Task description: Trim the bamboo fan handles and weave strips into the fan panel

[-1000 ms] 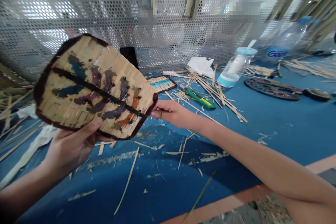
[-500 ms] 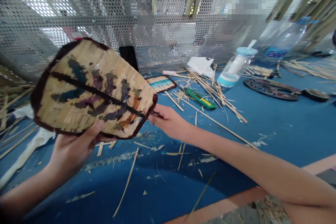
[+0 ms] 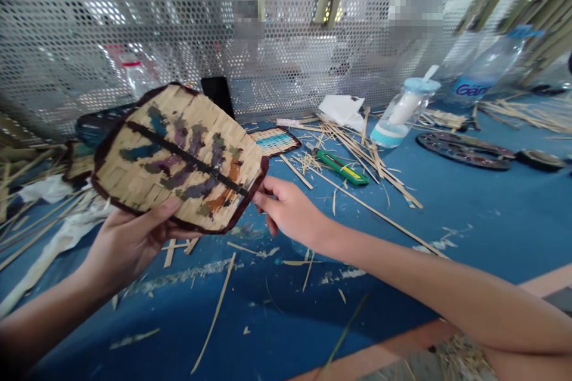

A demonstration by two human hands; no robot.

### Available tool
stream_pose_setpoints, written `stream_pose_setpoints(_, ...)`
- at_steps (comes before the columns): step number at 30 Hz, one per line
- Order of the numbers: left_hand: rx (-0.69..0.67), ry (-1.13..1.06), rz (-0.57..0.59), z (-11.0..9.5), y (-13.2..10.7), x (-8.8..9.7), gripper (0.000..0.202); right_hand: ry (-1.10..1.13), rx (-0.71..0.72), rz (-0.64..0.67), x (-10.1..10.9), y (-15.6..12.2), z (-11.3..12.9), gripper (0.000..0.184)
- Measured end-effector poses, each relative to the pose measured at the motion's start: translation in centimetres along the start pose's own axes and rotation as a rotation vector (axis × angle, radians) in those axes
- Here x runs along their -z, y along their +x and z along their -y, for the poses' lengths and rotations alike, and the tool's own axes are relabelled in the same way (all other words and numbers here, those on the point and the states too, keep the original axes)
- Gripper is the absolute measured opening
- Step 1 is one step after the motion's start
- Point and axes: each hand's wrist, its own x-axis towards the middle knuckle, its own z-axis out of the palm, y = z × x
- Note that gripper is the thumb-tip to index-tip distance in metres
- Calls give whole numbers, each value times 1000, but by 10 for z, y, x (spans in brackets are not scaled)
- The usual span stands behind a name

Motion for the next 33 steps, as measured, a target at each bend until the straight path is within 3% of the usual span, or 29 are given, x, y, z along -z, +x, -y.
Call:
stream_pose_setpoints(7, 44, -9, -28, 4, 0, 4, 39, 53, -83, 55, -3, -3, -1, 9)
stream_pose_setpoints(11, 68, 40, -23, 2, 3, 8, 42, 81, -151, 255, 7, 2, 2, 13)
stream_pose_setpoints(16, -105, -55, -194, -16, 19, 14, 30, 72, -264, 373, 15, 5, 5, 20)
stream_pose_setpoints(20, -149, -114, -259, -31, 34, 28, 26, -35, -270, 494, 17, 0, 12, 28)
stream_pose_setpoints(24, -84, -119, -181, -36, 37, 41, 29, -111, -259, 774, 26, -4, 23, 36)
stream_pose_setpoints(26, -11, -85, -105, -36, 35, 42, 29, -156, -274, 849, 30, -5, 26, 35)
stream_pose_setpoints(30, 22, 85, -43, -38, 32, 32, 31, -386, -248, 886, 33, -8, 35, 35)
stream_pose_setpoints(33, 75, 277, -52, -42, 32, 26, 34, -736, -108, 706, 49, -13, 49, 35)
